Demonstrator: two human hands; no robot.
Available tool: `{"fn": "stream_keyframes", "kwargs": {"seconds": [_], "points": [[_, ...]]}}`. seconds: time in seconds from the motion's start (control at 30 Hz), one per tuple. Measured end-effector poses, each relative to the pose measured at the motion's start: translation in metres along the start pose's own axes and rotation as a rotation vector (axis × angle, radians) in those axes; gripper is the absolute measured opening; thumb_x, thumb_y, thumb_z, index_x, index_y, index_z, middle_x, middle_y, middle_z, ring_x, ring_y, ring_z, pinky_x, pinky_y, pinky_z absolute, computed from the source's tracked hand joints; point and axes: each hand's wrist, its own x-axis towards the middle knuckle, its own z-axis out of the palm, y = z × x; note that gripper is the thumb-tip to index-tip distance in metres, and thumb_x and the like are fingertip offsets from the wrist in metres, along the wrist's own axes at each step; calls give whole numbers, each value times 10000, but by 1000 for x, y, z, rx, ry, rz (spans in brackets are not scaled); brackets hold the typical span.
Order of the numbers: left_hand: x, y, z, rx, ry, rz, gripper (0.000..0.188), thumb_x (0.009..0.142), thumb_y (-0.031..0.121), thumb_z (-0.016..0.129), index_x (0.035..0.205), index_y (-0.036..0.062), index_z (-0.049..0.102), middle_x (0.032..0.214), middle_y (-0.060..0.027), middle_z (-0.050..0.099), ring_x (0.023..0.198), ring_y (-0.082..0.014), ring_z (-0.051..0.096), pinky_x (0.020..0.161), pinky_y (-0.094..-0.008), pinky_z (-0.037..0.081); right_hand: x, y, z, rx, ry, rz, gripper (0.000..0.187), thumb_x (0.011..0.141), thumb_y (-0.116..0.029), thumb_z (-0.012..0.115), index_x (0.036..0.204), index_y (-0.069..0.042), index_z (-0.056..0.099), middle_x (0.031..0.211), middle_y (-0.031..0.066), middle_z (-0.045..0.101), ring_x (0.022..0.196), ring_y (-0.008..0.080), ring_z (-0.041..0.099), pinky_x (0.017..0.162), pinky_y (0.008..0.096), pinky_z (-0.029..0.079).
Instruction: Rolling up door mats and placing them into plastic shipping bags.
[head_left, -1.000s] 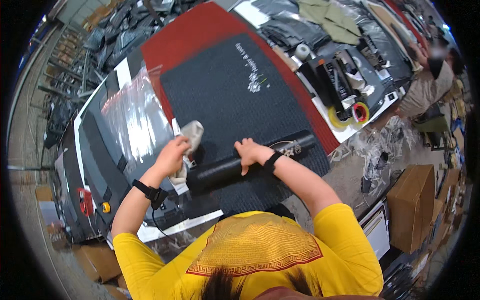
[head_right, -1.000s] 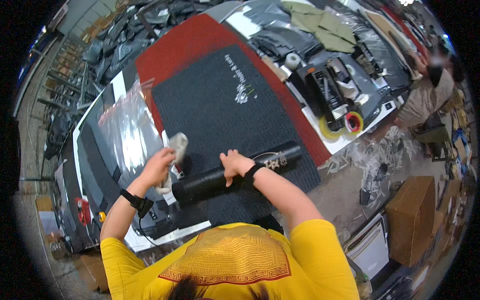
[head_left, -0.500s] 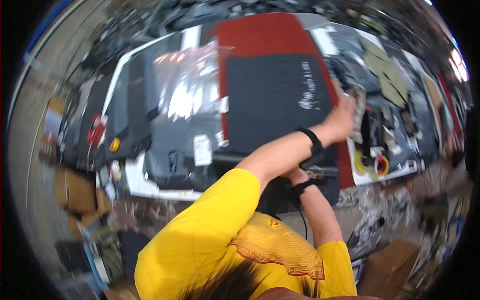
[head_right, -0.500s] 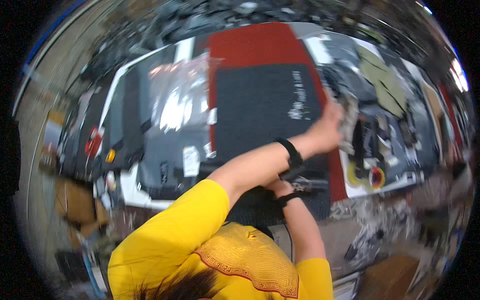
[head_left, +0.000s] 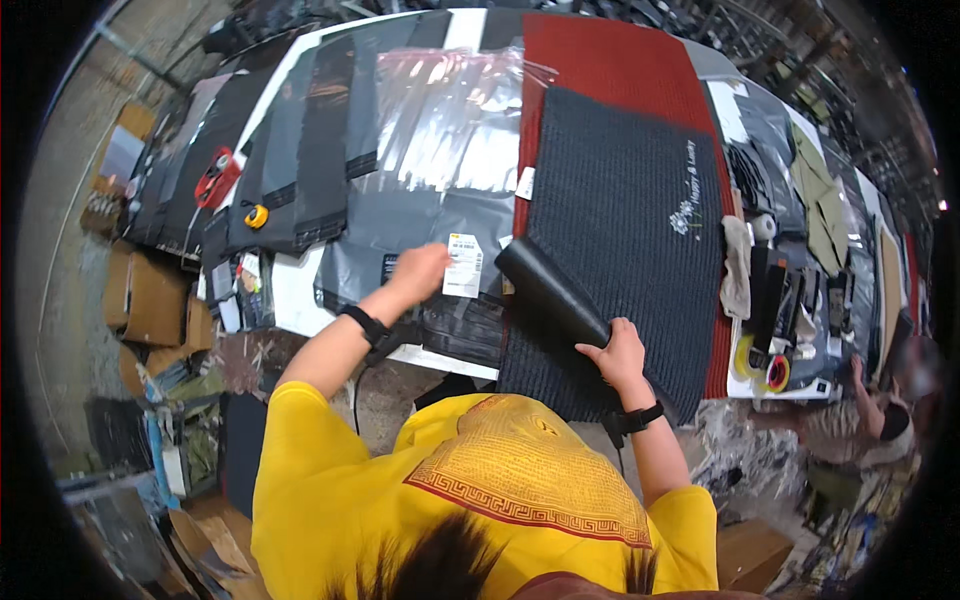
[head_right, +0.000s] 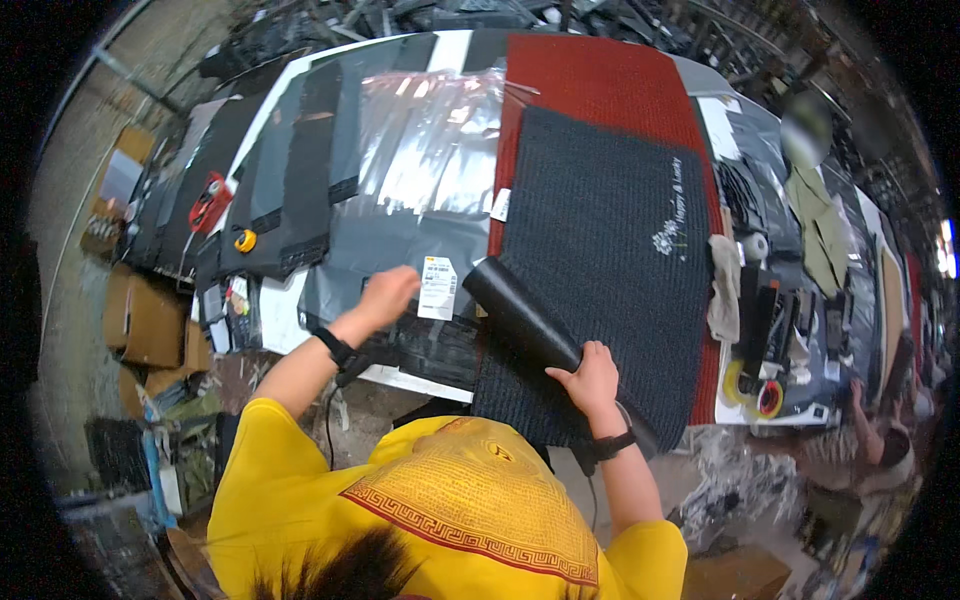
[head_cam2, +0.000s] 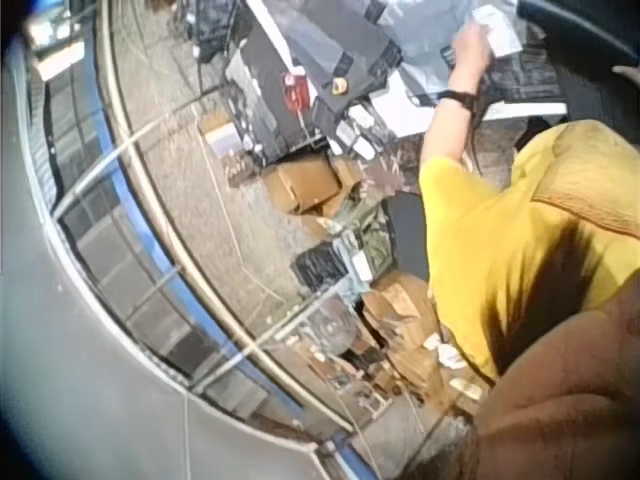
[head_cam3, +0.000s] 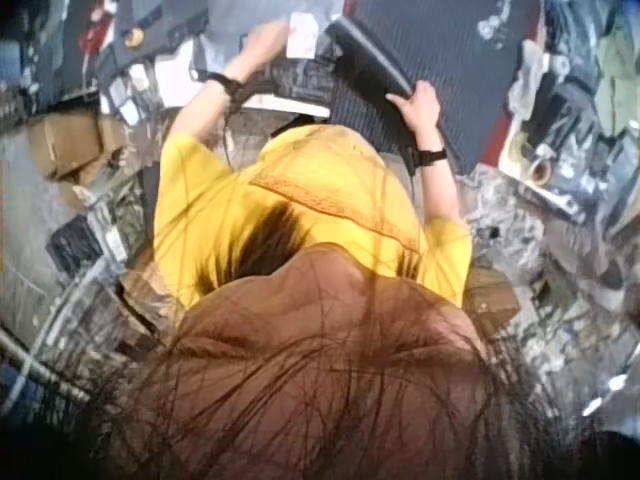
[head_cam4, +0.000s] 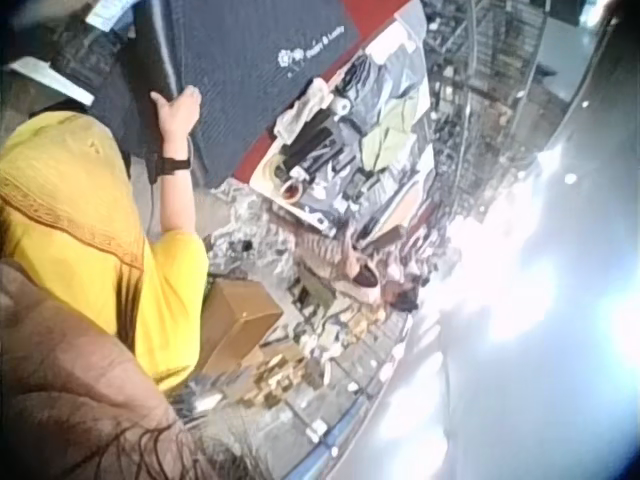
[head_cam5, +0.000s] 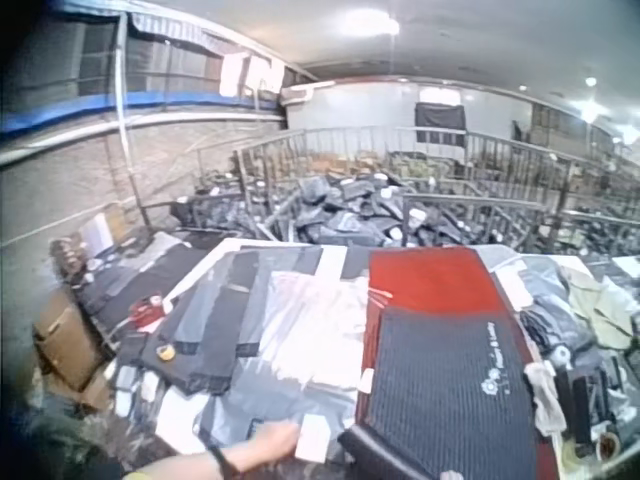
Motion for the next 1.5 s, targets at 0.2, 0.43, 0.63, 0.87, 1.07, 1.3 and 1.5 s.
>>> {"fn": "stream_keyframes", "kwargs": {"seconds": [0.2, 0.43, 0.63, 0.87, 1.07, 1.3, 1.5], "points": [[90, -66, 22, -101, 61, 47, 89, 910, 135, 633, 892, 51, 611, 899, -179, 655, 868, -433, 631, 713, -536, 491, -20, -13, 37, 14, 328, 314, 614, 674, -412, 891, 986, 33, 606, 1008, 192, 612, 988, 375, 599, 861, 454, 511], [227, -106, 93, -80, 82, 120, 217, 758, 129, 764, 826, 30, 582, 875, -208, 605, 894, -428, 571, 789, -500, 470, -7, -32, 55, -97, 343, 451, 630, 667, -428, 884, 1017, 14, 602, 1037, 178, 590, 1016, 371, 565, 857, 460, 483], [263, -121, 115, -249, -161, -44, 225, 706, 155, 809, 733, 22, 629, 809, -161, 624, 825, -356, 620, 745, -446, 488, -12, -37, 59, -118, 365, 538, 653, 658, -450, 876, 1040, -7, 587, 1039, 145, 552, 1043, 337, 538, 876, 439, 452], [261, -148, 121, -363, -95, 46, 120, 820, 117, 680, 849, 4, 710, 822, -166, 687, 777, -297, 664, 731, -385, 523, -8, -36, 52, -70, 352, 491, 655, 652, -415, 895, 1054, 4, 592, 1064, 196, 579, 1049, 396, 544, 897, 474, 467], [258, -141, 109, -395, -92, 61, 107, 860, 113, 662, 867, 16, 710, 853, -160, 688, 809, -332, 664, 741, -393, 519, -9, -32, 54, -62, 304, 510, 693, 661, -385, 889, 1097, 44, 563, 1073, 188, 548, 1047, 385, 527, 908, 454, 458], [259, -125, 89, -223, -20, -149, 204, 946, 154, 548, 1123, 55, 573, 882, -201, 687, 883, -421, 645, 773, -485, 500, -5, -34, 54, -57, 290, 523, 699, 663, -388, 887, 1105, 43, 560, 1076, 189, 538, 1050, 384, 524, 916, 451, 459], [258, -123, 81, -220, 86, -55, 559, 887, 69, 578, 1411, 30, 384, 1139, -259, 606, 1009, -437, 614, 830, -495, 501, -5, -33, 53, -45, 275, 551, 698, 670, -394, 885, 1112, 39, 562, 1085, 188, 537, 1058, 380, 526, 924, 447, 464]]}}
